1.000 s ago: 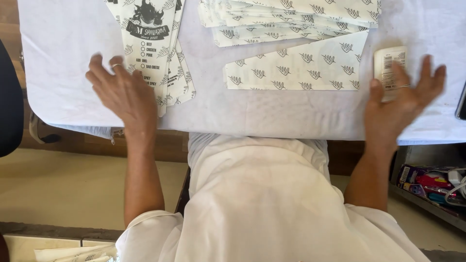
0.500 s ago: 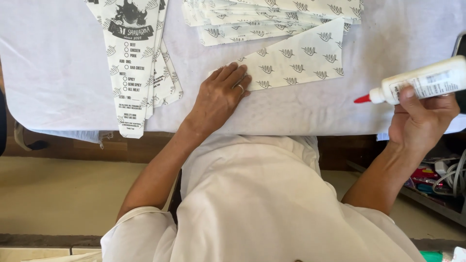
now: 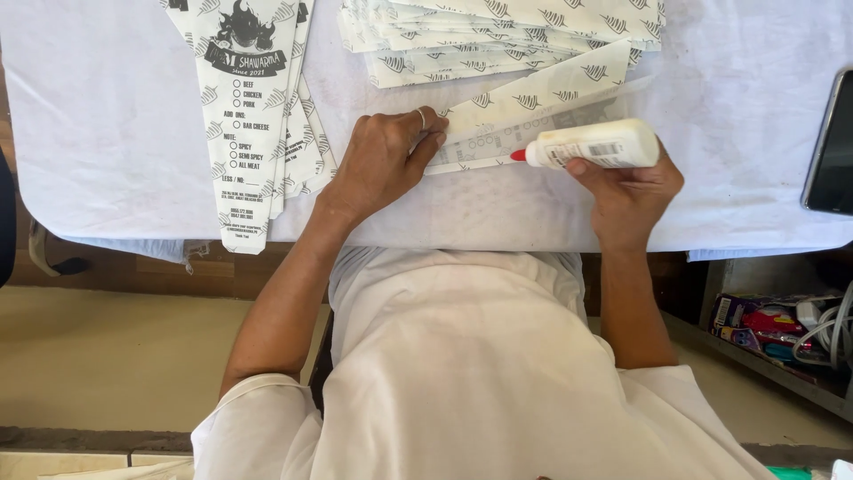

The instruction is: Applying glue to paper sheets and folding them to create food packaging pouches.

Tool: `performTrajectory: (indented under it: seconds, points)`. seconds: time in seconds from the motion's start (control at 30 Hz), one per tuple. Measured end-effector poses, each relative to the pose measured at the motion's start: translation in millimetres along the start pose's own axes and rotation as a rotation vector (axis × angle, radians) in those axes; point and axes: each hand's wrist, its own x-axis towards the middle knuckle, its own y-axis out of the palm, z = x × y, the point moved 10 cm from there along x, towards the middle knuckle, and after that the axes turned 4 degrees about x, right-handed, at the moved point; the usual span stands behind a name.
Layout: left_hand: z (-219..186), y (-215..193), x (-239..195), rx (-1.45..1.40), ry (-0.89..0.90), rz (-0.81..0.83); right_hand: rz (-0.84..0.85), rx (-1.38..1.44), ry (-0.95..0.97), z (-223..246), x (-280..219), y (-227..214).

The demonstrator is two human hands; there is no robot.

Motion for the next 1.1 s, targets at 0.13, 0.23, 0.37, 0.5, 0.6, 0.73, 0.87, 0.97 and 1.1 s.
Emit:
performTrajectory:
  seconds: [0.13,0.23,0.37,0.5,0.6,0.73,0.87,0.97,1.1]
  points:
    - [7,4,0,-0.063,-0.03,0.018,-0.022,-0.011,0.064,-7,0,-1]
    - [10,9,-5,-0.031,0.006,0.028,-0.119,-0.055,0.109,5,10,-30]
    - [8,12,-7,-0.007,0.072,0.025,-0.295,-0.174,0.083,30,25,-90]
    - [10,13,-6,-0.009,0.057,0.028,-0.292,-0.158,0.063,49,29,-104]
    - [12,13,-6,-0.01,0.045,0.031,-0.322,-0.143,0.104,43,27,-108]
    - [14,14,-6,-0.029,0.025,0.045,-0.283,-0.168,0.096,36,26,-102]
    - [15,12,-5,-0.066,0.005,0.058,-0.286,-0.141,0.119,26,25,-93]
    - [17,13,-2,-0.124,-0.015,0.1,-0.248,-0.091,0.136,16,21,-73]
    - [32,14,1,-0.129,-0.068,0.105,-0.159,-0.049,0.114,7,15,-24]
